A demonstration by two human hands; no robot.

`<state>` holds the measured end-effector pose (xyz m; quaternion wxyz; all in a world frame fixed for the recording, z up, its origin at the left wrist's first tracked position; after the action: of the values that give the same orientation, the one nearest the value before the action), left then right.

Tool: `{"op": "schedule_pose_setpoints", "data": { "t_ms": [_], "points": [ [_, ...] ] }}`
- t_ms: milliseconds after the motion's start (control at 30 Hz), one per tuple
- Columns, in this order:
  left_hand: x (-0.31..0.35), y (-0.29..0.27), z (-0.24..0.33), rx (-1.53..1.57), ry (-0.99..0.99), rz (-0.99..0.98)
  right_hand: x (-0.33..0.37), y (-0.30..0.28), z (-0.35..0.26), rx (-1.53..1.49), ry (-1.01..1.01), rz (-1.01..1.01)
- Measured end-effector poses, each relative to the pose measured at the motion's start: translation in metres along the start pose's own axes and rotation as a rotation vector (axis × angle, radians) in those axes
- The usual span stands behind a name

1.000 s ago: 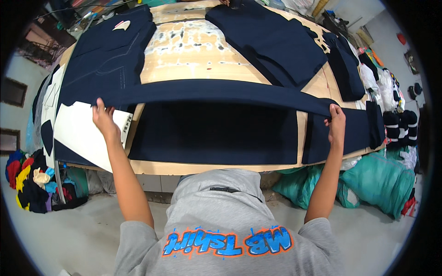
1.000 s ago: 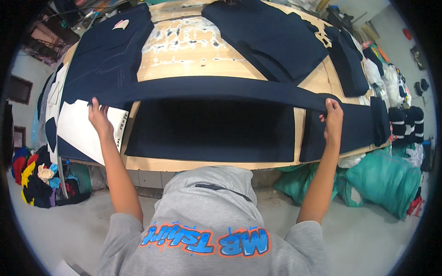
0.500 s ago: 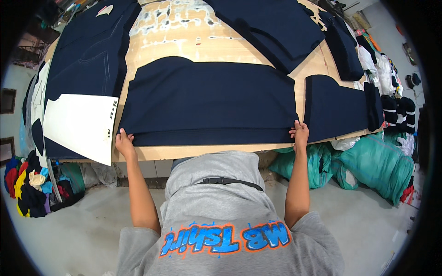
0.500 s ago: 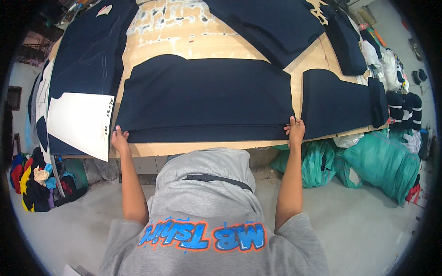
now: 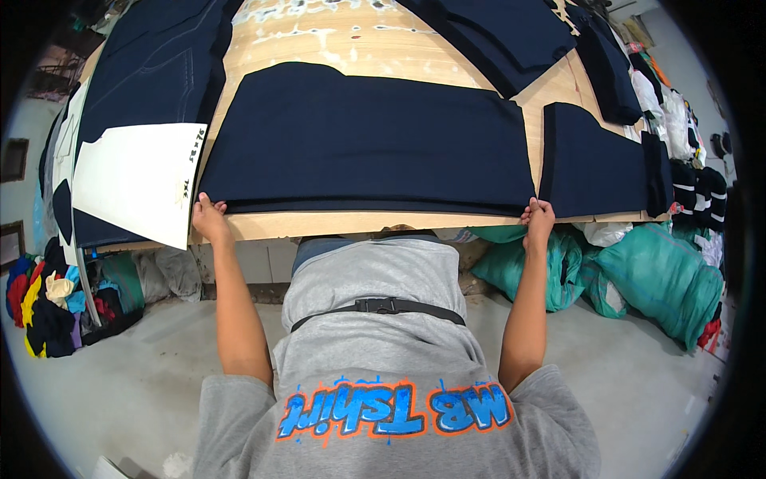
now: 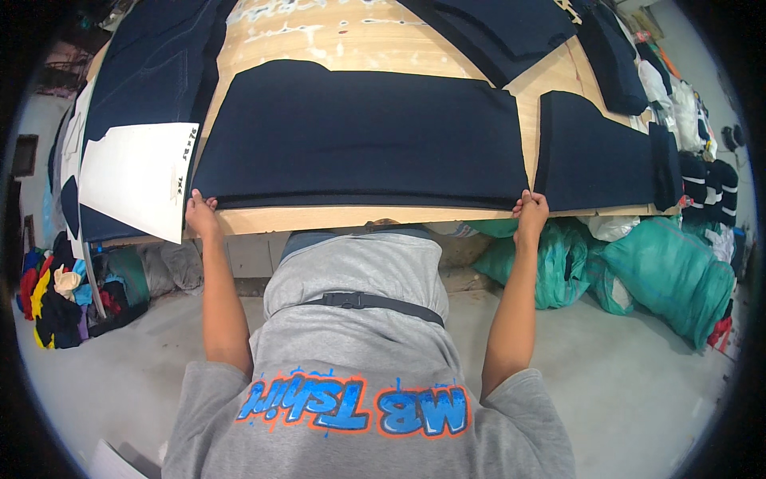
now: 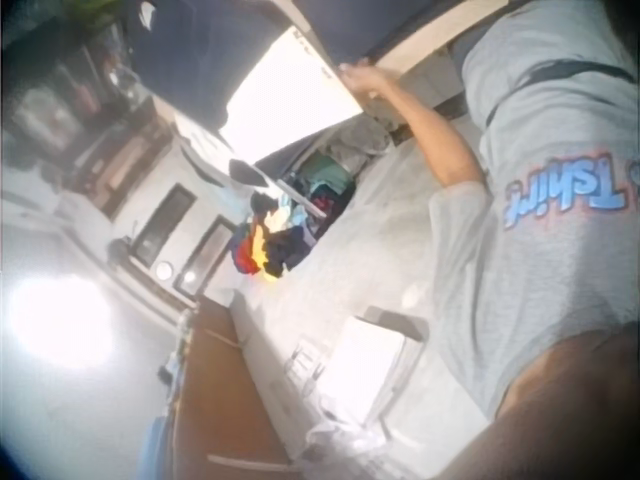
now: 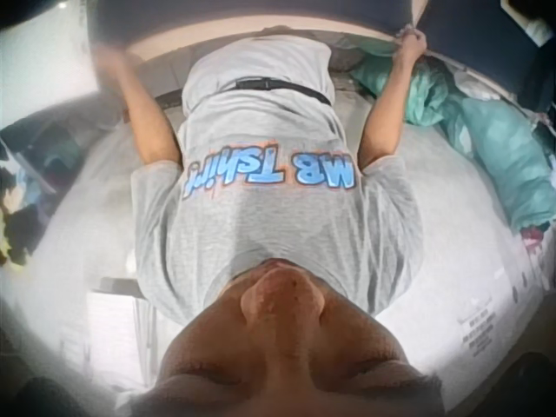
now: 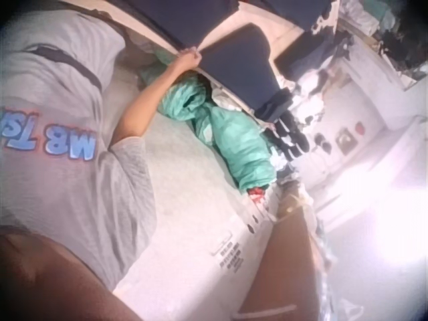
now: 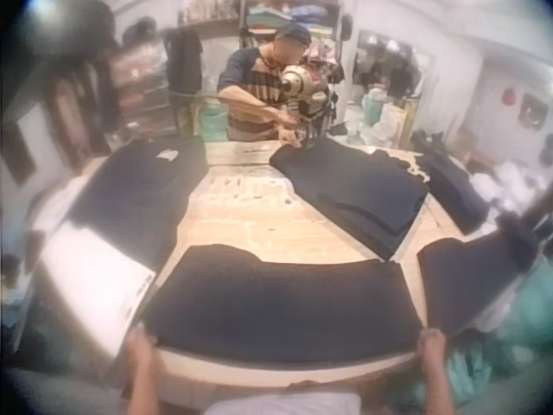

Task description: The person folds dark blue fabric pieces on a wooden table, aligning edges and smoothing the material. The person also handles white paper templates, placing them on the table and adjusting their positions.

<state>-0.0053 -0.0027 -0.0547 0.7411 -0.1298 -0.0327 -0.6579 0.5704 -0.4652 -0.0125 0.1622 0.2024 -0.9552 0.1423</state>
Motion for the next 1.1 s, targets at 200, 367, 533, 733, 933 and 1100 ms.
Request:
{"op": "schedule_pose_setpoints", "data": {
  "t_ms": [200, 367, 533, 733, 933, 1100],
  "points": [
    [0.011, 0.008, 0.015, -0.141, 0.069, 0.115, 0.003, -0.003, 0.013, 0.025, -0.071, 0.073],
    [0.005, 0.010, 0.017, -0.086, 0.081, 0.140, 0.008, 0.001, 0.007, 0.020, -0.102, 0.119],
    [0.007, 0.014, 0.006, -0.132, 0.030, 0.208, 0.010, -0.004, 0.013, 0.035, -0.113, 0.102],
    [0.006, 0.008, -0.004, -0.165, 0.002, 0.201, 0.007, 0.000, 0.037, 0.063, -0.056, 0.127],
    [0.008, 0.011, -0.004, 0.027, 0.016, 0.224, 0.011, -0.004, 0.028, 0.009, -0.097, 0.134],
    [0.009, 0.011, -0.009, 0.088, -0.005, 0.244, 0.004, 0.001, 0.041, 0.066, -0.052, 0.135]
  ]
}}
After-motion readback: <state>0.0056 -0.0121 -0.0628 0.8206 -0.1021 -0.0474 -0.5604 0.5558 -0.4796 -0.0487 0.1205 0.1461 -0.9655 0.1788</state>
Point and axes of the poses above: each hand's wrist, its own x-axis away from the middle knuckle, its own y-axis out of the palm, z = x × y, the point moved 1 cm from there along -x, towards the middle knuckle, and after that the axes turned 13 degrees about -z, right-handed, at the moved point
